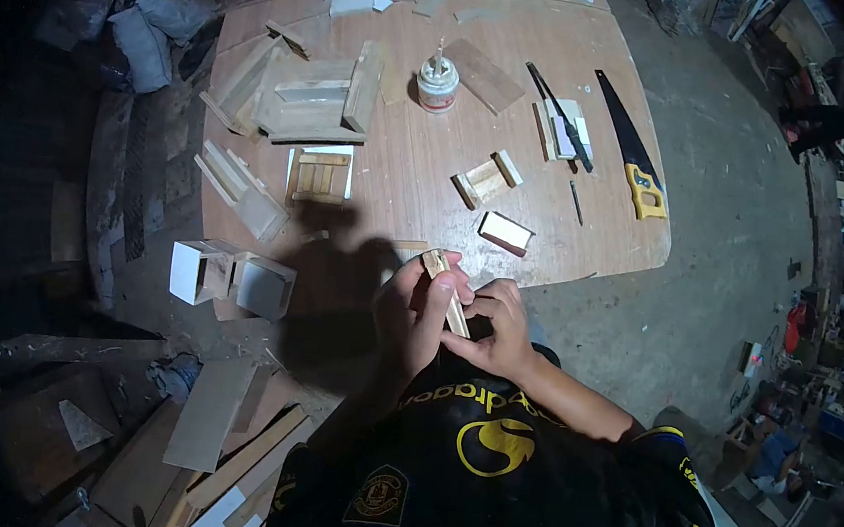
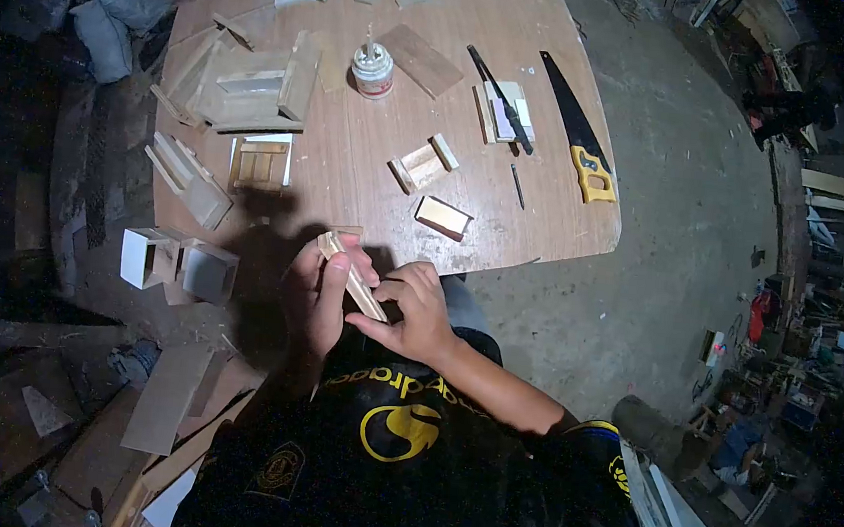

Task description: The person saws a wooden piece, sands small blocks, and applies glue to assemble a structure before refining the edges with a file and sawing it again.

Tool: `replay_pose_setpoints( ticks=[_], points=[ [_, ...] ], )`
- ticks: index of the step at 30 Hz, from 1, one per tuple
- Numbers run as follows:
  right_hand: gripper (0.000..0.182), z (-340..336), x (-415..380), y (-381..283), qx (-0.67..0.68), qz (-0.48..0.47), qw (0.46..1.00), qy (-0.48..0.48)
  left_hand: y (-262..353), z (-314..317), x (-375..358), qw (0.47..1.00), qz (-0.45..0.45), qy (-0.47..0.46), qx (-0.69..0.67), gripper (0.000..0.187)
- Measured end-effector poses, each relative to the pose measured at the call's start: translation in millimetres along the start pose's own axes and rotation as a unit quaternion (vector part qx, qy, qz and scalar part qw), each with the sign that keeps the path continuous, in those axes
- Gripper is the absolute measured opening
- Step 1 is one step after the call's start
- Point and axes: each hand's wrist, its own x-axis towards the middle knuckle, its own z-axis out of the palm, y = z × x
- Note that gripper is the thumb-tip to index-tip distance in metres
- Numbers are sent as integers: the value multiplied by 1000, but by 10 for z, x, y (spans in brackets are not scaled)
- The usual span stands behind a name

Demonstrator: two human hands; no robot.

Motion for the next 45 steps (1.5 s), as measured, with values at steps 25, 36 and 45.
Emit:
replay_pose_setpoints(
  ticks=[25, 36, 45],
  points=[
    [54, -1446, 917, 2912, -257, 377, 883, -113, -36, 1575, 123, 987, -2, 162, 8, 26],
    [37, -1910, 970, 2940, 281, 473, 826, -124, 444, 1824, 33, 952, 81, 287, 74, 22],
    [27, -2204, 1340, 1483, 556, 253, 759, -226, 503, 1906, -82, 937, 135, 312, 75, 34]
  ],
)
